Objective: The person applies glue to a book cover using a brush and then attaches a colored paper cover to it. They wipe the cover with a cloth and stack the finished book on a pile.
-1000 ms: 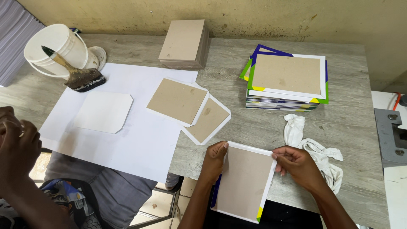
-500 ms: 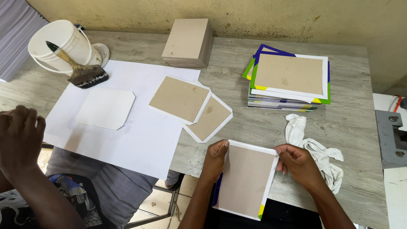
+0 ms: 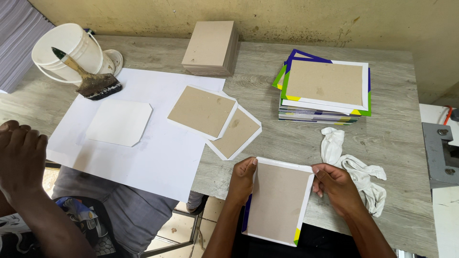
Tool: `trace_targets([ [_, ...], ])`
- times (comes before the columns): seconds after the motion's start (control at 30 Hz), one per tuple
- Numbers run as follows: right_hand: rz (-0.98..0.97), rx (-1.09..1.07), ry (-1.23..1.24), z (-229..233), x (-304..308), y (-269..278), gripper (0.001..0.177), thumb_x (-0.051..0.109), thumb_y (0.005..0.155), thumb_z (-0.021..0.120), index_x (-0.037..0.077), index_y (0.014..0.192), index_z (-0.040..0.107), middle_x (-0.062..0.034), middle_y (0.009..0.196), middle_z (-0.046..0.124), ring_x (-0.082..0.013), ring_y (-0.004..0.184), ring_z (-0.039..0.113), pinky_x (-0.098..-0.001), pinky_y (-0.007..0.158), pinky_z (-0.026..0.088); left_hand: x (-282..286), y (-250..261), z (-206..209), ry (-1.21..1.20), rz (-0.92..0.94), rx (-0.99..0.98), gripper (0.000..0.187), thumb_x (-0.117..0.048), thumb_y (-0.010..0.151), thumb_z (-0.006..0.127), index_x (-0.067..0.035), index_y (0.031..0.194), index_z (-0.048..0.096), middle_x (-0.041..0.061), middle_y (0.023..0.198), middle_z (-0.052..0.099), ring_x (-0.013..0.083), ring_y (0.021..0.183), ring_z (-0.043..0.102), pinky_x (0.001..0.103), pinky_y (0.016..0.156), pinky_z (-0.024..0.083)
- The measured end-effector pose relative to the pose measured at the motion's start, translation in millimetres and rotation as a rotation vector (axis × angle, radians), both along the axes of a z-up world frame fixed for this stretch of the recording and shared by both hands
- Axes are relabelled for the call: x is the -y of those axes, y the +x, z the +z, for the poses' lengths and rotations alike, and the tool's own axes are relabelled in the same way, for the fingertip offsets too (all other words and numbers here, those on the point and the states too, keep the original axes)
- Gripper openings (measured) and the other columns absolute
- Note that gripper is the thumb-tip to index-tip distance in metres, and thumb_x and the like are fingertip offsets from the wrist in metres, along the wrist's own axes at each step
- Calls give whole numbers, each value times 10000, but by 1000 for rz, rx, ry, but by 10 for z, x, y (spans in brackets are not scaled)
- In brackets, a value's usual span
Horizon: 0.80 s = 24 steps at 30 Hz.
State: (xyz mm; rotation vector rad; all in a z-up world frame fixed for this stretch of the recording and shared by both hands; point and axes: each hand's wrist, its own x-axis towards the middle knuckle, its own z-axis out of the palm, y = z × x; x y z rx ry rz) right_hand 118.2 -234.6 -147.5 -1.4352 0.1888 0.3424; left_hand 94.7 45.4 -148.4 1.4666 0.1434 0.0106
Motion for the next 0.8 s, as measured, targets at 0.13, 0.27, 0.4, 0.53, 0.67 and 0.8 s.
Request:
trace_targets([
  [0.13, -12, -6, 119, -71, -6, -10, 241, 159, 1086, 674, -47, 993, 755, -122, 616, 595, -174, 533, 495, -309, 487, 348, 4, -6, -19, -8, 5, 16, 475, -307, 1164, 543, -235, 758, 307, -108, 751, 260, 53, 702, 233, 255, 656, 214],
  [0.27, -77, -50, 234, -135, -43, -32, 250, 200, 1082, 695, 9, 922, 709, -80, 565, 507, -139, 490, 390, -286, 464, 284, 28, -32, 5, -41, 10, 14, 468, -298, 1166, 539, -235, 751, 333, -116, 751, 284, 49, 711, 251, 253, 674, 226],
  [0.4, -104, -83, 267, 1, -110, -88, 339, 307, 1103, 654, -20, 1074, 741, -56, 656, 530, -131, 556, 458, -295, 485, 304, 27, -33, -41, -26, 30, 23, 467, -337, 1156, 548, -230, 756, 333, -115, 750, 298, 51, 711, 266, 257, 666, 233],
  [0.53, -148, -82, 314, -89, -123, -99, 187, 184, 1062, 683, 5, 1077, 731, -39, 640, 492, -122, 556, 436, -286, 478, 266, 31, -37, -73, -69, 38, 21, 463, -322, 1160, 549, -228, 754, 347, -113, 755, 303, 50, 714, 270, 251, 673, 235],
  [0.67, -169, -84, 289, -143, -161, -88, 217, 218, 1052, 714, 18, 971, 693, -31, 586, 443, -102, 513, 374, -274, 456, 232, 39, -54, -50, -70, 30, 20, 456, -318, 1159, 544, -224, 753, 358, -111, 754, 312, 52, 717, 277, 253, 677, 245],
  [0.8, -246, -52, 216, -158, -263, -113, 235, 250, 1042, 733, 45, 940, 682, -25, 570, 441, -84, 481, 342, -234, 427, 201, 78, -98, 14, -30, 35, 17, 470, -348, 1155, 540, -223, 753, 331, -107, 748, 286, 55, 706, 258, 258, 672, 227],
])
